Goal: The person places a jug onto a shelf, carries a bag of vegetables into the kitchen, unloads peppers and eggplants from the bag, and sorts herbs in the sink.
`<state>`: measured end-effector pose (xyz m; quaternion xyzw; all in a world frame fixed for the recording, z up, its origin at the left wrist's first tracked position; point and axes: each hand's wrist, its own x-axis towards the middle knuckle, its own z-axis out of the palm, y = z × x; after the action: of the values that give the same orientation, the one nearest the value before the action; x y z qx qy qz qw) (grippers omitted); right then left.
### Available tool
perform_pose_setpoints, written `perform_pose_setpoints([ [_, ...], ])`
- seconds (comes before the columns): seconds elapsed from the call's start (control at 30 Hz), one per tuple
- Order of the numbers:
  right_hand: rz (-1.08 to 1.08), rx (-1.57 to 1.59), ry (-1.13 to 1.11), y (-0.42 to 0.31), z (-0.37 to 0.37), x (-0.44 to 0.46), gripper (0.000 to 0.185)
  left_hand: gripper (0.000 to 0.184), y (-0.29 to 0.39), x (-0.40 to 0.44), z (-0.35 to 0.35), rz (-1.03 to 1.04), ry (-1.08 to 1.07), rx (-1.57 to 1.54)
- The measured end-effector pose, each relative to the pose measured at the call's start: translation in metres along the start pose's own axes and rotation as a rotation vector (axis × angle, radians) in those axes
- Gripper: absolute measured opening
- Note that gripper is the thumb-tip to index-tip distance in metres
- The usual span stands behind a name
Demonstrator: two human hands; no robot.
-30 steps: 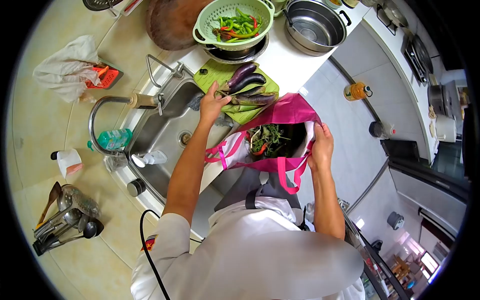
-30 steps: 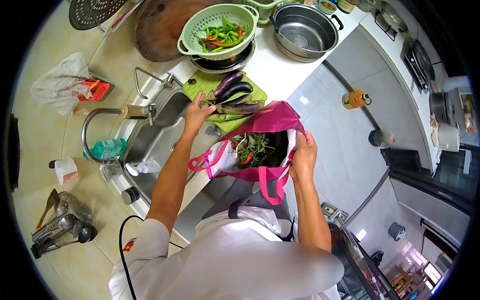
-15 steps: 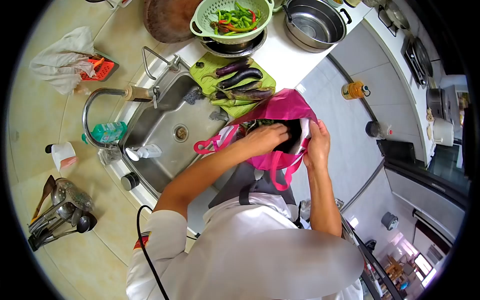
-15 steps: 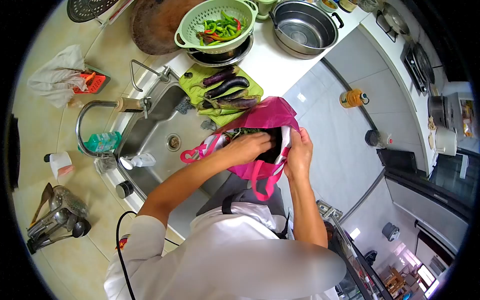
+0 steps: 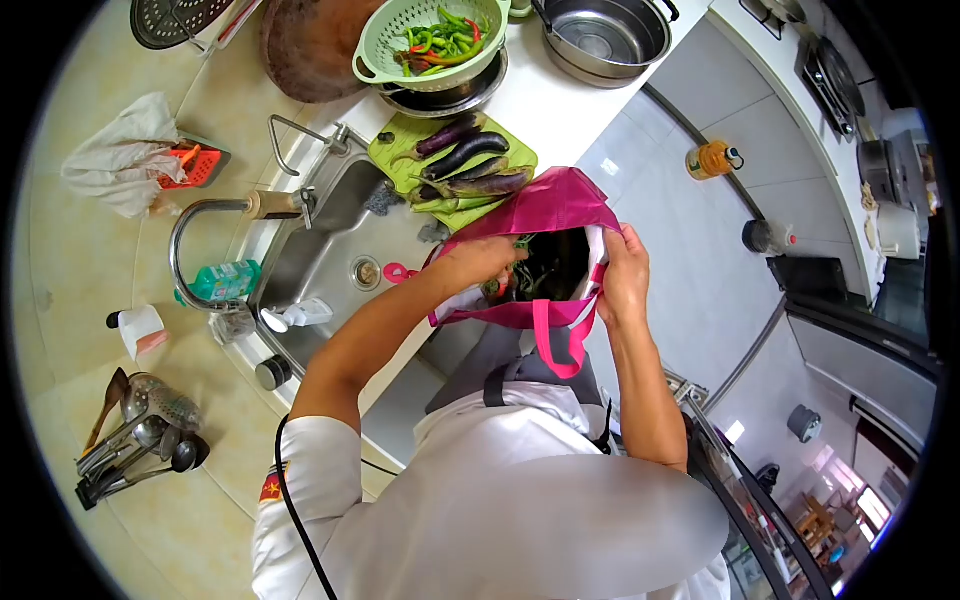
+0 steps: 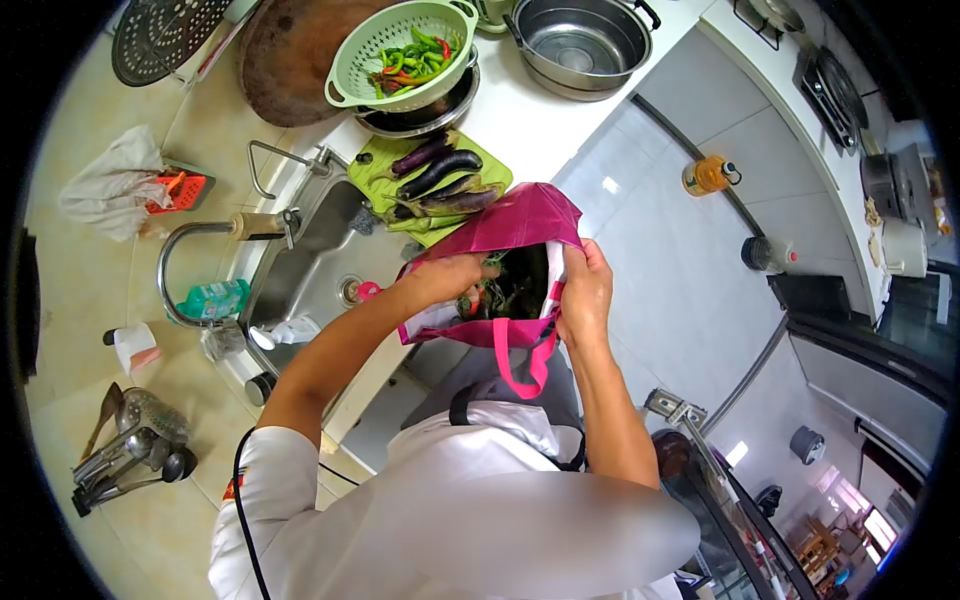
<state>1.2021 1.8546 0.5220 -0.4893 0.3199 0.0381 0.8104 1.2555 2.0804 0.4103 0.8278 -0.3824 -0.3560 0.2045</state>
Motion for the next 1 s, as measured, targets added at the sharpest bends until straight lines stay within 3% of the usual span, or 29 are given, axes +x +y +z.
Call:
perform_pose_setpoints([
  [0.1, 0.006, 0.002, 0.009, -0.001, 0.003, -0.002, 0.014, 0.034, -0.002, -0.007, -0.005, -0.020, 0.137, 0.058],
  [0.2, 0.002, 0.055, -0.018, 0.004, 0.001, 0.002, 0.016, 0.023, 0.007, -0.016, -0.025, -0.046, 0.063, 0.361],
  [0.3, 0.013, 0.045, -0.020, 0.003, 0.003, 0.004, 0.016, 0.013, 0.029, -0.039, -0.043, 0.049, 0.301, 0.368],
  [0.4, 0.006, 0.040, -0.042, 0.004, 0.004, 0.005, 0.016, 0.012, 0.047, -0.068, -0.059, 0.000, 0.473, -0.029],
  [0.5, -0.005, 0.047, -0.021, 0.002, 0.010, 0.007, 0.015, 0.014, 0.050, -0.090, -0.055, 0.026, 0.652, -0.126],
  [0.63, -0.015, 0.040, -0.040, 0.002, 0.013, 0.009, 0.016, 0.013, 0.050, -0.118, -0.054, -0.207, 0.552, -0.511],
  [0.73, -0.209, -0.048, -0.098, 0.001, 0.022, 0.008, 0.032, 0.012, 0.042, -0.129, -0.046, -0.225, 0.665, -0.653],
  [0.77, -0.184, -0.198, -0.140, -0.007, 0.020, 0.001, 0.042, 0.012, 0.038, -0.128, -0.043, -0.228, 0.708, -0.699],
  [0.83, -0.363, -0.337, -0.222, -0.001, 0.025, 0.004, 0.040, 0.013, 0.042, -0.125, -0.045, -0.235, 0.746, -0.885],
  [0.9, -0.304, -0.493, -0.320, -0.013, 0.026, -0.003, 0.029, 0.013, 0.048, -0.112, -0.051, -0.227, 0.727, -1.160],
  [1.0, -0.546, -0.741, -0.498, -0.004, 0.016, 0.011, 0.019, 0.014, 0.054, -0.090, -0.062, -0.188, 0.744, -1.258],
])
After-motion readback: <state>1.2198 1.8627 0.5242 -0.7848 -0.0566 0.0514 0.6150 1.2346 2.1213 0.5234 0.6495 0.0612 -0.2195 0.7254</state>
